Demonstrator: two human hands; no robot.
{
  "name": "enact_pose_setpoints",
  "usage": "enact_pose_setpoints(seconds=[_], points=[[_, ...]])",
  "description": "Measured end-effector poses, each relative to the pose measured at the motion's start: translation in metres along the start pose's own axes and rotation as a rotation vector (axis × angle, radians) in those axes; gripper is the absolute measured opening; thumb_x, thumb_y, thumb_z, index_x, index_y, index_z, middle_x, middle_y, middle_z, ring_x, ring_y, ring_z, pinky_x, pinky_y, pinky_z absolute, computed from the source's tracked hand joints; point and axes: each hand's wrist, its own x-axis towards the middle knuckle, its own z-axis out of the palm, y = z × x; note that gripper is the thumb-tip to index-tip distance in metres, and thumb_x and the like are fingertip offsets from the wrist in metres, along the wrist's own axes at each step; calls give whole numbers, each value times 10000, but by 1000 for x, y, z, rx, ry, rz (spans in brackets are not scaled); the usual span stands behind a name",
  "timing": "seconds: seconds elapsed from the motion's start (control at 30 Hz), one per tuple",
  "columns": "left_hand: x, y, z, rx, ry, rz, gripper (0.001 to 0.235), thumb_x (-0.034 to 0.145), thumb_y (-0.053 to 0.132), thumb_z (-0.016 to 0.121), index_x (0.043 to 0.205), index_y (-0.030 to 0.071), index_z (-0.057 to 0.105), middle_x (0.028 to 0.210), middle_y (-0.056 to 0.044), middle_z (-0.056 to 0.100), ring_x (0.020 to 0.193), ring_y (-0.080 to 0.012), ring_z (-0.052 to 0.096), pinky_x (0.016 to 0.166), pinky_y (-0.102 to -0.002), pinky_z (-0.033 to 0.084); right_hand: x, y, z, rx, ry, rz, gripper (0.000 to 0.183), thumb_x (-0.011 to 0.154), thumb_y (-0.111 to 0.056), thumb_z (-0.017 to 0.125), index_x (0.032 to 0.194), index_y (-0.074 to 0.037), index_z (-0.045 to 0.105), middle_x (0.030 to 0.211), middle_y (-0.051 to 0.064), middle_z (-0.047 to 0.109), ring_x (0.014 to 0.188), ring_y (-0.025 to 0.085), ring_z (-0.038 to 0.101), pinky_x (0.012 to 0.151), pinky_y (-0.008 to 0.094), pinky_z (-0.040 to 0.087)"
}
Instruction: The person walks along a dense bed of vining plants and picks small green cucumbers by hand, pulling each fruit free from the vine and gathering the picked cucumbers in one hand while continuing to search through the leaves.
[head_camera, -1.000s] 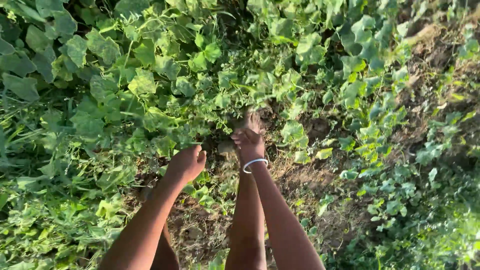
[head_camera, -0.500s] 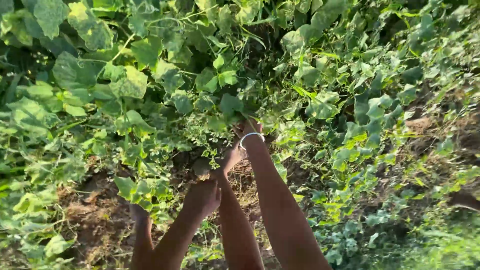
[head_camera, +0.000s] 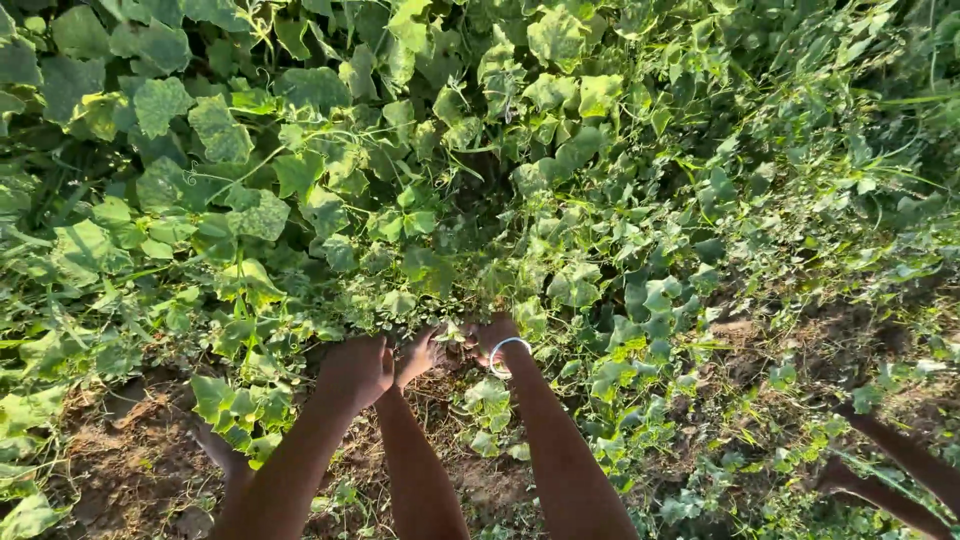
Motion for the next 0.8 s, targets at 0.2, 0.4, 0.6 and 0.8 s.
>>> enact_pose_setpoints(seconds=[0.2,0.4,0.6,0.8], points=[[-8,-15,-30,-35,-2,-112,316,990,344,526,1030,67,672,867,-173,732,810,-340,738,807,-481,588,-14,-12,4,-1280,318,-471,407,821,-305,830,1211,-283,716,1254,174,642,1080,337,638,954,442,529],[7,-9,-4,-260,156,-178,379,963,352,558,1189,85,703,1020,-194,778,946,-358,756,892,-457,596,-24,9,29,-1549,292,-599,163,965,-265,679,1048,-309,812,1304,100,672,1119,330,659,984,484,503],[15,48,-27,-486,212,-32,388,949,318,544,1192,53,688,1100,-209,755,1012,-362,746,925,-432,585,-78,-11,5,-1650,225,-673,215,978,-287,687,1151,-212,790,1278,115,713,1135,294,688,993,401,554],[22,70,-83,-336,50,-46,393,996,365,517,1223,69,640,1119,-203,744,1032,-368,724,944,-452,552,-138,-64,-4,-1507,217,-491,408,903,-103,599,1168,-361,770,1426,31,612,1214,272,628,999,409,539]])
